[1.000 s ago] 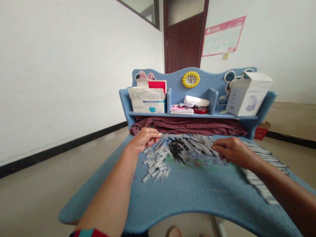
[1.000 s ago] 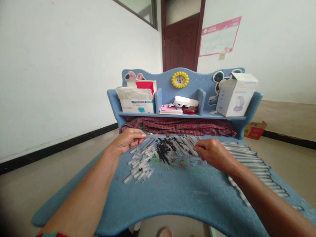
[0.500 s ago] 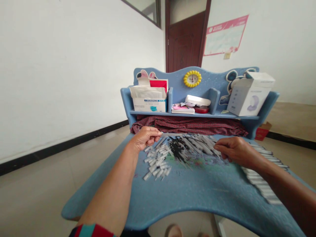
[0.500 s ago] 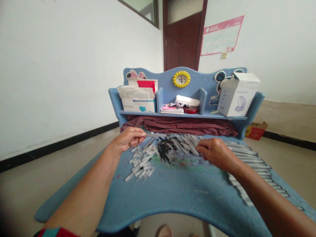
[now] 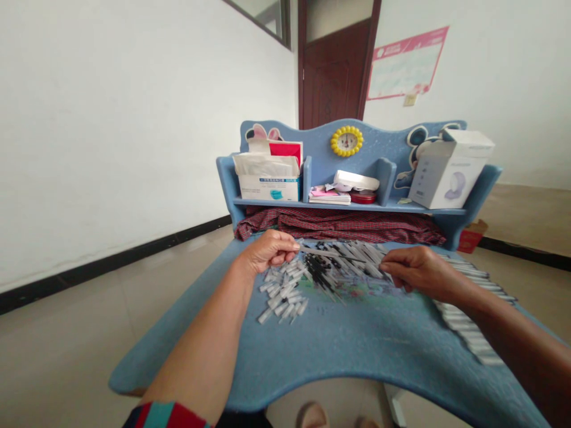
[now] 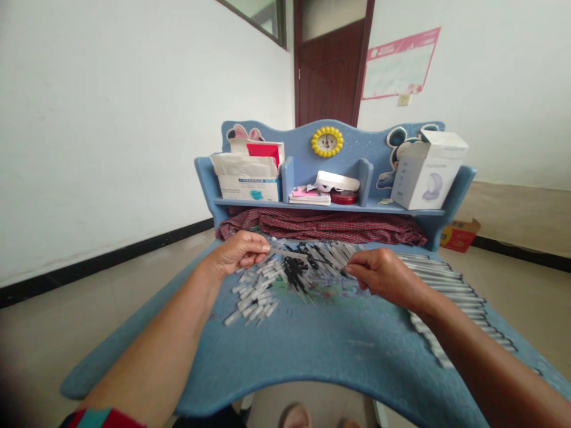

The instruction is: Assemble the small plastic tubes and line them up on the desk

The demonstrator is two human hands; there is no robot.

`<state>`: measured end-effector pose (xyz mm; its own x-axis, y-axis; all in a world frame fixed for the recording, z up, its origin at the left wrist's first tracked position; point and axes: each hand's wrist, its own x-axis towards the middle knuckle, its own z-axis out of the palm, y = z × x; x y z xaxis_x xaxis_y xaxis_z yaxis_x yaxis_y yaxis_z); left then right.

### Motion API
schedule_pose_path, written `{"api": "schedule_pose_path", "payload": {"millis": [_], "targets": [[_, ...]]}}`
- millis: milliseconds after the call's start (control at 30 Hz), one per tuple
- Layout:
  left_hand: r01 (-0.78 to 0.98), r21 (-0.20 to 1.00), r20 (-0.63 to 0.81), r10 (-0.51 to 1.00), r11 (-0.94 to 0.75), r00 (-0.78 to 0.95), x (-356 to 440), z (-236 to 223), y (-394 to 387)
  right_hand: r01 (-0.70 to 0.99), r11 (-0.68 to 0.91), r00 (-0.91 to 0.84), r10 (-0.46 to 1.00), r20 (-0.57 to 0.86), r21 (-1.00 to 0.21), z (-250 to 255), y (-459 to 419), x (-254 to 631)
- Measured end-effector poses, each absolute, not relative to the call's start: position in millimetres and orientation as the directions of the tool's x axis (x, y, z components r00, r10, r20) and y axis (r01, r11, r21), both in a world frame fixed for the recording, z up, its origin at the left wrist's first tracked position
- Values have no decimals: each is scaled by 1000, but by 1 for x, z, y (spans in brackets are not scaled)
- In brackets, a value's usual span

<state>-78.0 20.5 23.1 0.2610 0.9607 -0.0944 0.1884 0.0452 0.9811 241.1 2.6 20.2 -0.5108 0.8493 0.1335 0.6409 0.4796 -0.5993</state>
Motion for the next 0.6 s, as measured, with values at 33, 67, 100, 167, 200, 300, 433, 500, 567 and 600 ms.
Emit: {"api": "schedule_pose_path", "payload": {"millis": [33,67,100,167,200,300,433,500,567,600], "targets": [[176,983,-98,955,49,280,-76,22,21,605,478,-525,841,132,-637,20,3,238],[163,985,-102,949,55,298,-74,21,21,568,476,-535,833,138,-672,19,4,235],[150,987,-107,942,62,317,-71,20,21,532,473,-539,829,150,-703,18,4,230],[123,989,-118,930,80,349,-66,18,21,458,469,-537,823,186,-755,18,5,219],[108,990,-123,923,89,364,-63,17,21,423,467,-534,821,203,-777,18,6,213],[47,993,-117,912,107,393,-59,16,20,345,456,-512,824,243,-820,21,5,196],[-45,994,-72,920,97,385,-62,16,21,259,449,-474,831,293,-855,23,8,181],[-83,992,-55,929,92,366,-64,17,22,185,412,-467,836,289,-892,19,14,177],[-114,989,-49,941,93,336,-67,16,24,149,352,-452,855,254,-924,12,23,174],[-124,988,-53,947,97,317,-69,15,26,159,327,-440,868,230,-932,8,28,173]]}}
